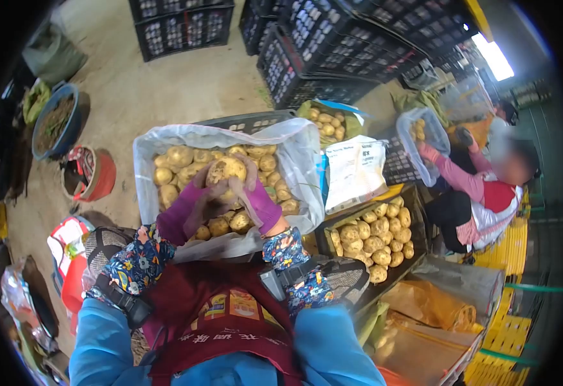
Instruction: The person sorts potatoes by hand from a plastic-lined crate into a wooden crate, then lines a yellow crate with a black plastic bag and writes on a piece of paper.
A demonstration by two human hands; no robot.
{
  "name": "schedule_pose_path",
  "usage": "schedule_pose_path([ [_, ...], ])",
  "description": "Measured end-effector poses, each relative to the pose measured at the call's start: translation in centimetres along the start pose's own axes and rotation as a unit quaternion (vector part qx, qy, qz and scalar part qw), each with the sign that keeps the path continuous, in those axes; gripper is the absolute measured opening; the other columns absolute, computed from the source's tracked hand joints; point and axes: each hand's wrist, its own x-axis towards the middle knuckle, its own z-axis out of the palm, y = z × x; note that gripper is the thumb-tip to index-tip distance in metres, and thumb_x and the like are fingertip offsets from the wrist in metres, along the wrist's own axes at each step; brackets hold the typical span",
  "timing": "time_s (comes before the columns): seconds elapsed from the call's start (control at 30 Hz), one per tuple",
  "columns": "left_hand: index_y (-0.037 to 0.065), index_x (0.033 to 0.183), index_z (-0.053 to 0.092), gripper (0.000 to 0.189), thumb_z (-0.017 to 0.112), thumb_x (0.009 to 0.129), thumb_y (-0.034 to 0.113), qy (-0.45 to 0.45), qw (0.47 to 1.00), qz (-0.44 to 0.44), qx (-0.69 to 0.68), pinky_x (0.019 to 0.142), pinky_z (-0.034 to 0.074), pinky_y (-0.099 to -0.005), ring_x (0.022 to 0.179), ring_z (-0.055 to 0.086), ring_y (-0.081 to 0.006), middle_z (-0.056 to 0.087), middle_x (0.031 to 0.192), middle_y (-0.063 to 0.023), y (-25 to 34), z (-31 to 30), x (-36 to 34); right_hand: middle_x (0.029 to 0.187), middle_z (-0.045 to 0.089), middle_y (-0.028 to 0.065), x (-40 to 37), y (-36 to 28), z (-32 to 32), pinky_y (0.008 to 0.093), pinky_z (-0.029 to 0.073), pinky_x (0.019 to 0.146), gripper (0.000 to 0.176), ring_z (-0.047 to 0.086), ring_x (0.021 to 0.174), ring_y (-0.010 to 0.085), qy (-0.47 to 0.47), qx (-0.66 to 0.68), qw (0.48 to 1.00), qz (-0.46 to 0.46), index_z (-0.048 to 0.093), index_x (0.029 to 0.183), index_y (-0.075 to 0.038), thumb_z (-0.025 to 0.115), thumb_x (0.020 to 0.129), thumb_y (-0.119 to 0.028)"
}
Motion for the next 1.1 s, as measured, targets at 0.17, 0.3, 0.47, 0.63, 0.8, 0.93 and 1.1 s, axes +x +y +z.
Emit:
schedule_pose_path([
  [0.17,0.006,0.140,0.044,0.072,0.075,0.075,0.005,-0.079,0.887,0.329,0.313,0.107,0.035,-0.0316,0.127,0.046,-0.0198,0.051,0.135,-0.0089,-2.2,-0.7,3.0,0.114,0.058,0.0138,-1.3,-0.3,-0.7,0.0309,0.044,0.094,0.041,0.055,0.109,0.0217,0.131,-0.284,0.941,-0.130,0.050,0.127,0.000,0.060,0.090,-0.013],
  [0.3,0.007,0.138,0.047,0.072,0.075,0.072,0.003,-0.111,0.860,0.349,0.356,0.106,0.038,-0.0336,0.126,0.049,-0.0216,0.054,0.134,-0.0127,-1.3,0.3,2.5,0.114,0.058,0.0169,-0.8,1.2,-3.3,0.0338,0.045,0.095,0.036,0.057,0.107,0.0272,0.145,-0.392,0.890,-0.184,0.055,0.124,-0.002,0.060,0.091,-0.018],
  [0.47,0.009,0.138,0.049,0.059,0.070,0.083,0.015,-0.100,0.888,0.345,0.288,0.082,0.049,-0.0277,0.100,0.057,-0.0142,0.057,0.126,-0.0063,-0.9,0.3,3.7,0.114,0.059,0.0119,-1.4,-2.0,-0.5,0.0337,0.045,0.093,0.038,0.056,0.108,0.0218,0.164,-0.201,0.952,-0.162,0.058,0.119,-0.004,0.066,0.088,-0.025],
  [0.63,0.006,0.136,0.049,0.050,0.047,0.098,0.038,-0.057,0.978,0.128,0.153,0.082,0.050,-0.0249,0.089,0.059,-0.0117,0.060,0.110,-0.0054,1.7,0.5,1.8,0.103,0.062,0.0097,-5.3,-3.7,-12.7,0.0331,0.048,0.086,0.036,0.059,0.097,0.0203,0.204,-0.335,0.905,-0.166,0.060,0.111,-0.002,0.069,0.084,-0.024],
  [0.8,0.003,0.138,0.046,0.052,0.048,0.098,0.036,0.011,0.981,0.171,0.087,0.092,0.047,-0.0316,0.110,0.057,-0.0174,0.056,0.126,-0.0094,3.4,-2.9,-0.3,0.102,0.064,0.0139,-19.0,-2.5,-34.3,0.0370,0.048,0.084,0.033,0.062,0.095,0.0274,0.237,-0.566,0.789,0.016,0.061,0.108,-0.002,0.070,0.081,-0.020],
  [0.93,0.004,0.139,0.045,0.055,0.047,0.099,0.041,0.036,0.986,0.154,0.059,0.098,0.044,-0.0347,0.113,0.056,-0.0193,0.056,0.127,-0.0105,3.6,-4.2,-1.1,0.104,0.064,0.0169,-17.7,-4.6,-29.7,0.0381,0.050,0.082,0.026,0.063,0.097,0.0313,0.182,-0.673,0.699,0.157,0.064,0.103,-0.003,0.069,0.083,-0.019],
  [1.1,0.004,0.135,0.048,0.053,0.048,0.099,0.042,0.043,0.985,0.160,0.043,0.094,0.047,-0.0315,0.110,0.058,-0.0178,0.058,0.124,-0.0093,3.9,-4.5,-0.6,0.121,0.061,0.0147,-3.0,-1.2,-11.6,0.0358,0.051,0.089,0.046,0.061,0.107,0.0253,-0.064,-0.419,0.879,0.220,0.054,0.126,-0.005,0.070,0.084,-0.015],
])
